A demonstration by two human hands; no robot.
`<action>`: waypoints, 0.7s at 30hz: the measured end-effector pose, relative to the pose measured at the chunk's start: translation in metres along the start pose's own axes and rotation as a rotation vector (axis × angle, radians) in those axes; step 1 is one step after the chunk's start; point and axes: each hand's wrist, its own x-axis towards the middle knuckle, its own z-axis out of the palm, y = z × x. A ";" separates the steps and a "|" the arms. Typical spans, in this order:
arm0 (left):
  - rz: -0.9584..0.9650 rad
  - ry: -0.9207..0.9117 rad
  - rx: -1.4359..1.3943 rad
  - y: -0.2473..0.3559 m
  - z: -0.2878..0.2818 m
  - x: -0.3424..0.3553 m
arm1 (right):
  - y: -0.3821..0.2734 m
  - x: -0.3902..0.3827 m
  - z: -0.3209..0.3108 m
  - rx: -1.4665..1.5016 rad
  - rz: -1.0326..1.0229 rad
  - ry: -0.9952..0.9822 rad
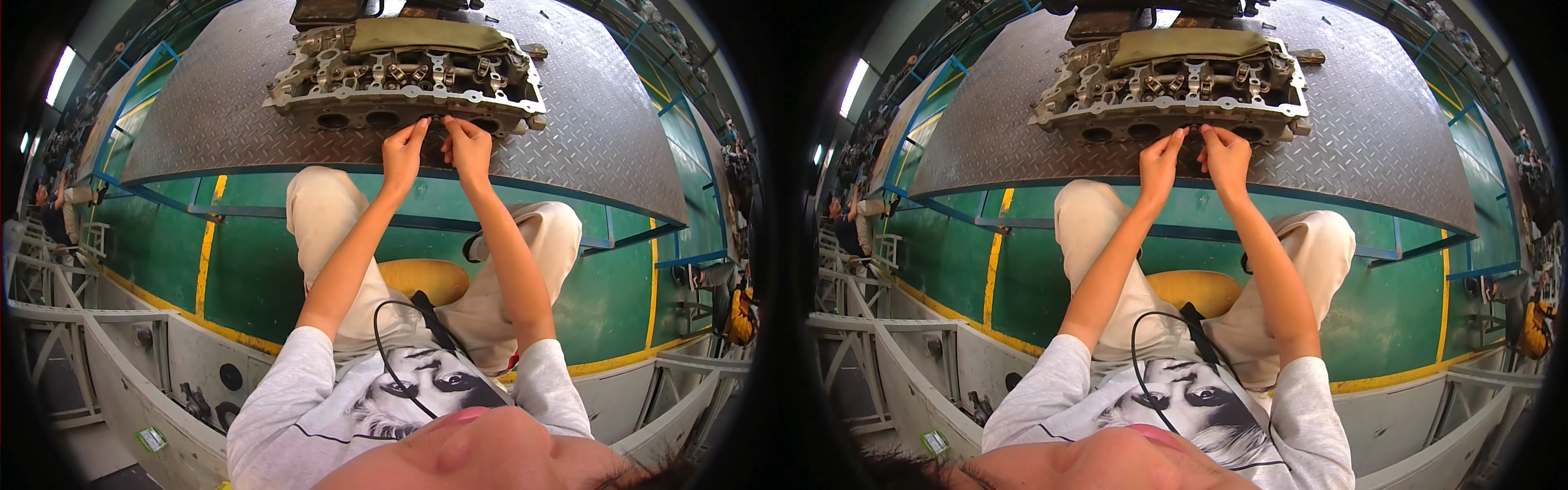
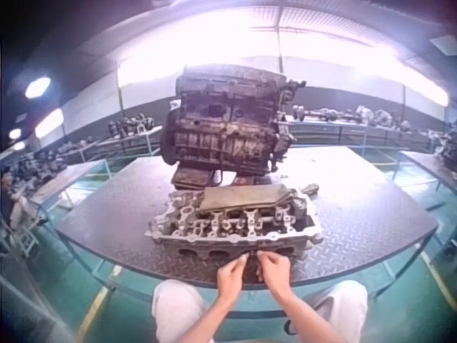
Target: The person is placing and adjusting small metal components into the ports of an engine cylinder head by hand on a diamond-plate workbench.
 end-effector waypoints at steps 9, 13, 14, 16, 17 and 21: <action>0.140 -0.007 0.002 -0.006 -0.002 0.005 | -0.003 -0.006 0.003 -0.063 -0.061 -0.019; 0.095 -0.021 0.067 -0.006 -0.002 0.002 | -0.006 -0.008 0.005 -0.082 -0.064 0.002; 0.138 -0.009 0.057 -0.007 -0.002 0.002 | -0.006 -0.008 0.005 -0.082 -0.063 0.000; 0.111 -0.011 0.033 -0.005 -0.002 0.003 | -0.004 -0.007 0.004 -0.083 -0.062 0.000; 0.085 -0.014 0.011 -0.004 -0.002 0.003 | -0.003 -0.007 0.004 -0.067 -0.058 -0.006; 0.133 -0.002 0.017 -0.004 0.000 0.003 | -0.001 -0.005 0.004 -0.056 -0.055 -0.006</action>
